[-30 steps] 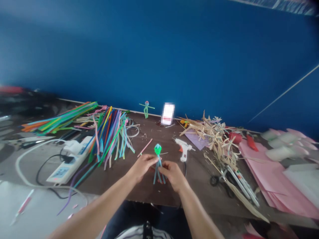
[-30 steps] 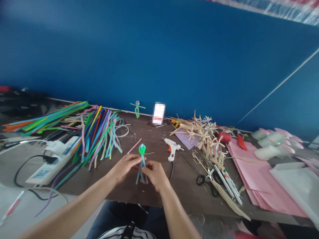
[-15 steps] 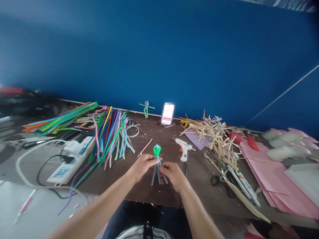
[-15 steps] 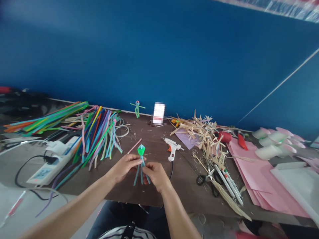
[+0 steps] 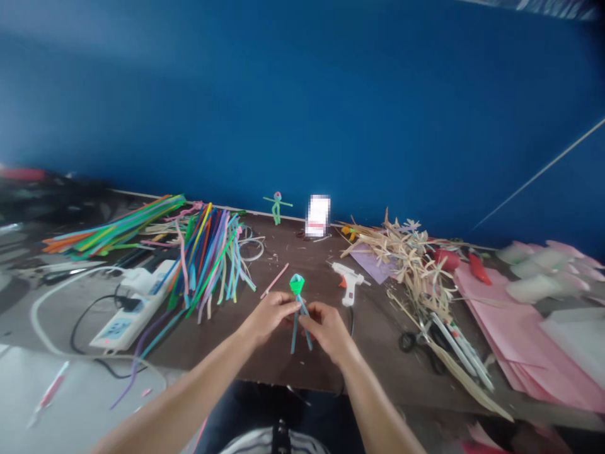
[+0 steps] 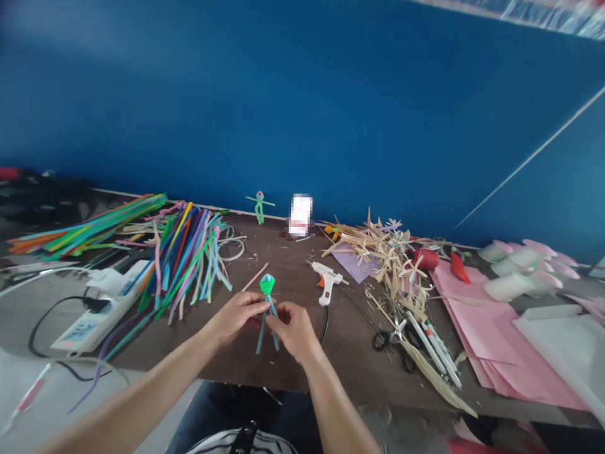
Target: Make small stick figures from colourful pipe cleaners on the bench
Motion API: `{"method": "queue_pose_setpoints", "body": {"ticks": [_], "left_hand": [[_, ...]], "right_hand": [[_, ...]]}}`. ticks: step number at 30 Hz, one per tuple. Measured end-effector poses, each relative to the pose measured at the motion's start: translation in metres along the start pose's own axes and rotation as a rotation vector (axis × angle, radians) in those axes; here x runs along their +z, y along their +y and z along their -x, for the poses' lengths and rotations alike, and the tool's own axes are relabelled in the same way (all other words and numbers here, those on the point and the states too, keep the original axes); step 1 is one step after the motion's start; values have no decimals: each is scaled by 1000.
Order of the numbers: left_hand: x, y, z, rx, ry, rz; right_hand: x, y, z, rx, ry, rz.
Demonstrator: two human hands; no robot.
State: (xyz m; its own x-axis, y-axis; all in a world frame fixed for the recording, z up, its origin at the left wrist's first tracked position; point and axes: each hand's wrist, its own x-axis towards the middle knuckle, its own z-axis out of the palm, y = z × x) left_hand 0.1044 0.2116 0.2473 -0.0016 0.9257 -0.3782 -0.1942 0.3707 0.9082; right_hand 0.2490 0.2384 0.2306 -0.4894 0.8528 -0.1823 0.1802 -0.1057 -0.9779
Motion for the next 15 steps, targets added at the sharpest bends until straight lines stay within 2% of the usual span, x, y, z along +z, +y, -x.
{"method": "queue_pose_setpoints", "body": {"ticks": [10, 15], "left_hand": [[0, -1, 0, 77, 9, -163], [-1, 0, 0, 67, -23, -161]], "right_hand": [[-3, 2, -1, -18, 9, 115], [-6, 1, -1, 19, -66, 38]]}}
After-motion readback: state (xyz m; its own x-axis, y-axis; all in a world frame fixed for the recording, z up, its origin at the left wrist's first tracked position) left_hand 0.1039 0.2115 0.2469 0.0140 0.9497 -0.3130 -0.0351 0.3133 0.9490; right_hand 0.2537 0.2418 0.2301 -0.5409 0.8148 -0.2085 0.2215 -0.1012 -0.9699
